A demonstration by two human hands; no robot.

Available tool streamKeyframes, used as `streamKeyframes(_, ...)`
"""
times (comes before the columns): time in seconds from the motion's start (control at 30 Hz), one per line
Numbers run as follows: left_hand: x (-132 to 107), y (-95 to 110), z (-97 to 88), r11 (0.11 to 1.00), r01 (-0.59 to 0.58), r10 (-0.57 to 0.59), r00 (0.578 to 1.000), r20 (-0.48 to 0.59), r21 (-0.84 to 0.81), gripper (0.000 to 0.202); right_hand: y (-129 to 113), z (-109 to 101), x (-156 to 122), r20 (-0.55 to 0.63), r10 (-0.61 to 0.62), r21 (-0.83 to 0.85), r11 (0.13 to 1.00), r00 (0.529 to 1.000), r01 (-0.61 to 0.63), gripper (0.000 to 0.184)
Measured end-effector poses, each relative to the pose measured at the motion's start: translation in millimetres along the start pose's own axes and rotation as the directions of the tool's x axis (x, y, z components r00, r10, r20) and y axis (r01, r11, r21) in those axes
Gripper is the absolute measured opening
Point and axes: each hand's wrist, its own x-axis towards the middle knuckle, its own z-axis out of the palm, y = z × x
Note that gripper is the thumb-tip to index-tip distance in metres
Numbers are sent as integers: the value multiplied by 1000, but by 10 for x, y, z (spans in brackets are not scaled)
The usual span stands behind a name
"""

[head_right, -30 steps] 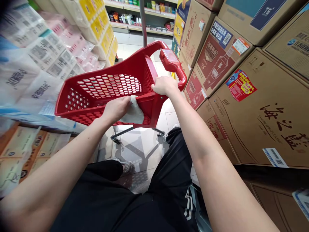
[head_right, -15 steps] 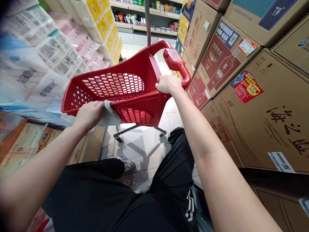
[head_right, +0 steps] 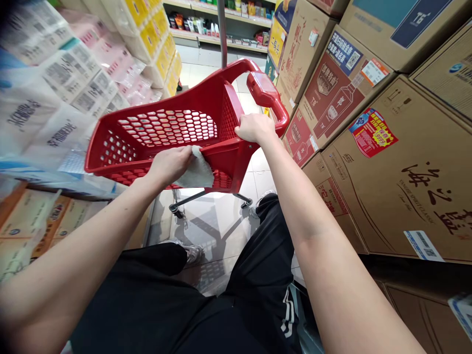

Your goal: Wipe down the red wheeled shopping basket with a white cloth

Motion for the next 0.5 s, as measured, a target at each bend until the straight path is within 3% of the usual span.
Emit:
streamKeyframes(0.17,-41,-38,-8,1000,11,-11,1000,-14,-14,35,24,13,22,-6,-1,13,1000,1000,1,48)
streamKeyframes(0.5,-410,-634,84,998,64,-65,997,33,21,31,18,11,9,-2,-1,31,1000,1000,1,50)
